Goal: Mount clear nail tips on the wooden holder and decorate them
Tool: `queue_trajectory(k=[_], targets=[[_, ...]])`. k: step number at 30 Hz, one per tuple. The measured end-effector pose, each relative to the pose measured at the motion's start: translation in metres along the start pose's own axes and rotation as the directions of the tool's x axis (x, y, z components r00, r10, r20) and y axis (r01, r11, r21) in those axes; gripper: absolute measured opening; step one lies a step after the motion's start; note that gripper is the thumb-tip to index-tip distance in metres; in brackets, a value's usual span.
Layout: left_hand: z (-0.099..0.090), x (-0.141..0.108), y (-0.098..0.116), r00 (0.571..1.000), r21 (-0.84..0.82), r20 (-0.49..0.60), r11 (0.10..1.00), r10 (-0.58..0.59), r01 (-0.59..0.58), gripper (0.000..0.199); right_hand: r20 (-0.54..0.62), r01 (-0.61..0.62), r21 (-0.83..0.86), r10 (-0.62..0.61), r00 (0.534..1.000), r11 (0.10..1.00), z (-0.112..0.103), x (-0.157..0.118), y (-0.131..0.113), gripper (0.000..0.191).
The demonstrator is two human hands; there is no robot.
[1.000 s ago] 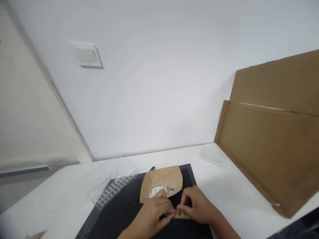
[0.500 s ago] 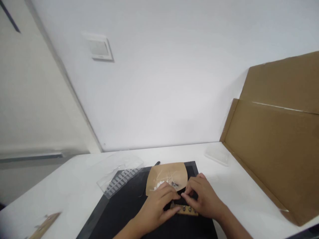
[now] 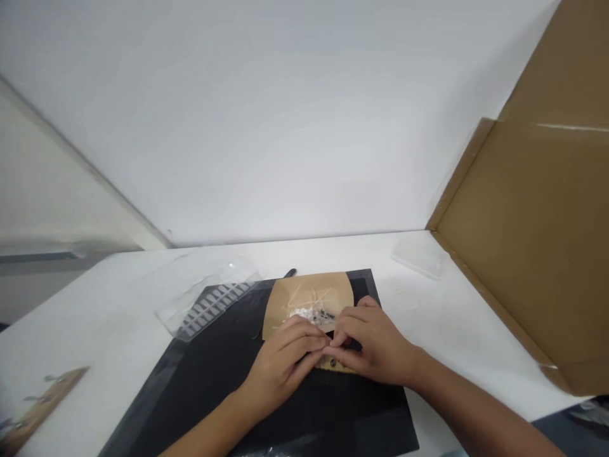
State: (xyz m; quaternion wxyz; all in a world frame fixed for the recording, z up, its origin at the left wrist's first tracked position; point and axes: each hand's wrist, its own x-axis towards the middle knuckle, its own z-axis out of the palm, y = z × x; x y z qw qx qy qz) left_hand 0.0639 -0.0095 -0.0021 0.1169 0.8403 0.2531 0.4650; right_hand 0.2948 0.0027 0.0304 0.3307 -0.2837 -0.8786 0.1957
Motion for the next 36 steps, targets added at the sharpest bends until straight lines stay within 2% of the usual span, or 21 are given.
queue_trajectory(k=[5, 8, 11, 16, 21, 25, 30, 36], targets=[[0.0, 0.0, 0.001, 0.998, -0.028, 0.059, 0.999, -0.02, 0.021, 0.012, 0.041, -0.138, 0.295, 0.132, 0.99, 0.945, 0.001, 0.0, 0.005, 0.04], [0.0, 0.001, 0.002, 0.997, -0.02, 0.075, 1.0, 0.021, -0.019, 0.017, 0.063, -0.254, 0.362, 0.248, 0.967, 0.897, 0.003, 0.002, 0.008, 0.048], [-0.002, 0.002, 0.002, 0.995, -0.017, 0.098, 0.999, 0.035, -0.033, 0.017, 0.063, -0.314, 0.38, 0.314, 0.947, 0.87, 0.008, 0.002, 0.009, 0.051], [-0.003, 0.002, 0.003, 0.994, 0.026, 0.109, 1.0, 0.011, -0.014, 0.017, 0.072, -0.353, 0.408, 0.355, 0.932, 0.842, 0.01, 0.002, 0.01, 0.048], [0.0, -0.003, 0.001, 0.997, 0.033, 0.064, 0.998, -0.051, 0.049, 0.017, 0.125, -0.422, 0.493, 0.418, 0.9, 0.761, 0.009, 0.001, 0.01, 0.042], [0.002, -0.005, 0.0, 0.999, 0.016, 0.027, 0.999, -0.045, 0.045, 0.02, 0.12, -0.416, 0.551, 0.424, 0.897, 0.723, 0.009, -0.002, 0.011, 0.041], [0.0, -0.002, 0.001, 1.0, 0.036, 0.013, 0.999, -0.021, 0.021, 0.016, 0.213, -0.471, 0.626, 0.444, 0.87, 0.622, 0.007, -0.002, 0.011, 0.041], [0.001, 0.001, 0.003, 0.999, 0.078, 0.018, 0.996, 0.044, -0.046, 0.015, 0.272, -0.502, 0.595, 0.431, 0.861, 0.628, 0.002, -0.001, 0.009, 0.043]])
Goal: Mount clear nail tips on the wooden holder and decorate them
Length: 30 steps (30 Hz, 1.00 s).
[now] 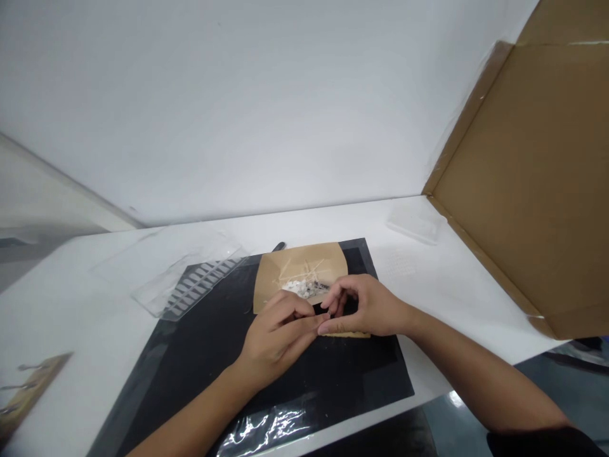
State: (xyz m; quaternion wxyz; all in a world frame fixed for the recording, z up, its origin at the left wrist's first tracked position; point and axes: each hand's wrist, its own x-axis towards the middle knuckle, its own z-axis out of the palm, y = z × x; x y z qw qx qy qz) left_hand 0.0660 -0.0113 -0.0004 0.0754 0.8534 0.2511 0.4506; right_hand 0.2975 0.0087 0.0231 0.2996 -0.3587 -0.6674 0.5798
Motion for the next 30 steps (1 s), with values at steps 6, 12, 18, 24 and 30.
queue_trajectory(k=[6, 12, 18, 24, 30], targets=[[0.003, 0.001, 0.002, 1.0, -0.034, 0.003, 0.999, 0.006, -0.006, 0.016, 0.057, 0.011, -0.025, -0.009, 0.998, 1.0, -0.006, -0.003, -0.002, 0.035], [0.004, 0.0, 0.007, 1.0, -0.131, 0.025, 0.991, 0.007, -0.004, 0.021, 0.123, -0.009, 0.003, 0.008, 0.992, 1.0, -0.006, -0.002, -0.003, 0.025], [0.003, -0.001, 0.008, 0.999, -0.106, 0.048, 0.994, 0.014, -0.009, 0.021, 0.094, 0.064, -0.036, -0.061, 0.994, 0.997, -0.003, -0.003, -0.002, 0.033], [0.001, 0.003, 0.006, 1.0, -0.078, -0.003, 0.997, -0.013, 0.013, 0.015, 0.041, 0.076, -0.113, -0.071, 0.997, 0.991, -0.004, -0.005, -0.006, 0.028], [-0.001, 0.005, 0.006, 1.0, -0.051, -0.012, 0.999, 0.004, -0.004, 0.013, 0.118, 0.095, -0.161, -0.077, 0.99, 0.982, -0.014, -0.004, -0.008, 0.021]])
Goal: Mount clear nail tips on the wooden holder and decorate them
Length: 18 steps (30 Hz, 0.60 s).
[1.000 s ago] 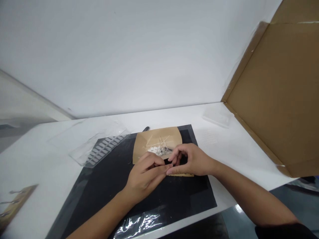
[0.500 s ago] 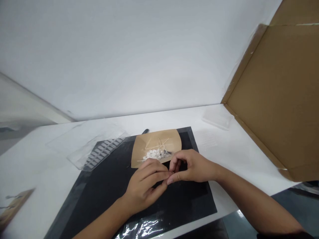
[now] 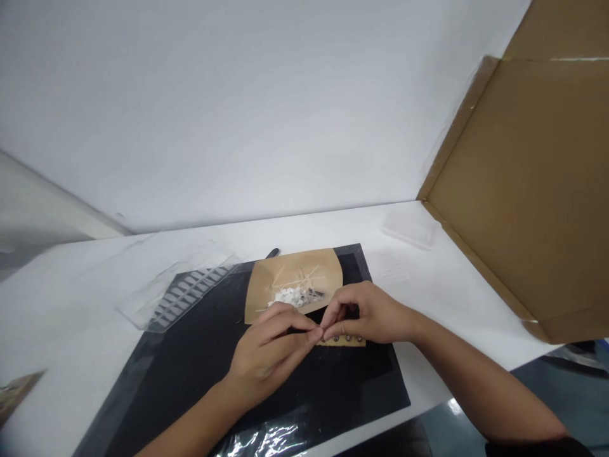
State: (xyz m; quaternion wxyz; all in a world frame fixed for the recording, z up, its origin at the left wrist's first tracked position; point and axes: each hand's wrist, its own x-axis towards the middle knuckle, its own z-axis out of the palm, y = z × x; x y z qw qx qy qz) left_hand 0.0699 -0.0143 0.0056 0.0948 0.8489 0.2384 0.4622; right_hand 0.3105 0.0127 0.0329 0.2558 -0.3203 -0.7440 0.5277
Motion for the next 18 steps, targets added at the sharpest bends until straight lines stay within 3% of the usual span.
queue_trajectory(k=[3, 11, 18], targets=[[-0.001, 0.001, 0.001, 0.999, -0.014, 0.033, 0.999, 0.043, -0.042, 0.016, 0.018, 0.014, 0.031, -0.015, 1.0, 0.999, -0.005, -0.001, 0.005, 0.019], [0.001, 0.002, 0.004, 0.992, -0.008, 0.094, 0.996, 0.087, -0.087, 0.019, 0.124, -0.085, 0.208, 0.06, 0.991, 0.974, -0.012, -0.008, 0.019, 0.023], [0.008, 0.0, 0.002, 0.978, 0.022, 0.15, 0.988, 0.147, -0.152, 0.018, 0.157, -0.133, 0.193, 0.103, 0.982, 0.972, -0.012, -0.011, 0.017, 0.022]])
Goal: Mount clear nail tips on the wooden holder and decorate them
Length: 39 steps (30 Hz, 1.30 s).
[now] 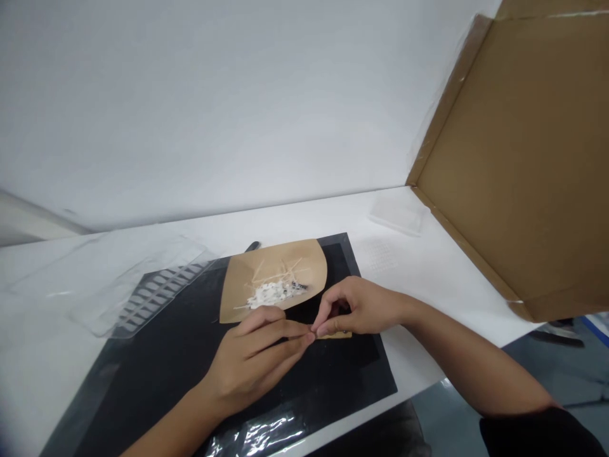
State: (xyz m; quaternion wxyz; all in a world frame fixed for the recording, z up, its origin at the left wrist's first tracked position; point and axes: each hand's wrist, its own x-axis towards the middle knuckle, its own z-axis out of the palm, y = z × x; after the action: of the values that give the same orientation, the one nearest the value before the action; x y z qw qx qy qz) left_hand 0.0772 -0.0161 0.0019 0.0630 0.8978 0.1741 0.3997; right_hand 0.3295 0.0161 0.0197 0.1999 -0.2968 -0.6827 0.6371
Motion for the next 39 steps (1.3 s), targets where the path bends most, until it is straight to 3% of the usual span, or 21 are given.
queue_trajectory(k=[6, 12, 24, 39], targets=[[0.001, 0.001, 0.0, 0.996, 0.047, 0.08, 0.998, -0.042, 0.038, 0.015, -0.076, -0.089, -0.107, 0.082, 0.994, 0.99, 0.0, 0.0, 0.002, 0.015], [-0.002, 0.0, -0.004, 0.987, 0.046, 0.085, 0.99, -0.134, 0.13, 0.013, -0.202, -0.092, -0.139, 0.063, 0.977, 0.986, -0.01, 0.003, -0.001, 0.026], [0.004, -0.005, -0.003, 0.973, 0.017, 0.128, 0.982, -0.191, 0.19, 0.008, -0.08, -0.1, -0.076, 0.093, 0.992, 0.992, -0.008, 0.011, 0.011, 0.03], [0.012, -0.004, 0.0, 0.966, -0.063, 0.064, 0.965, -0.251, 0.255, 0.012, -0.129, -0.17, -0.127, 0.154, 0.98, 0.977, -0.003, 0.01, 0.007, 0.03]])
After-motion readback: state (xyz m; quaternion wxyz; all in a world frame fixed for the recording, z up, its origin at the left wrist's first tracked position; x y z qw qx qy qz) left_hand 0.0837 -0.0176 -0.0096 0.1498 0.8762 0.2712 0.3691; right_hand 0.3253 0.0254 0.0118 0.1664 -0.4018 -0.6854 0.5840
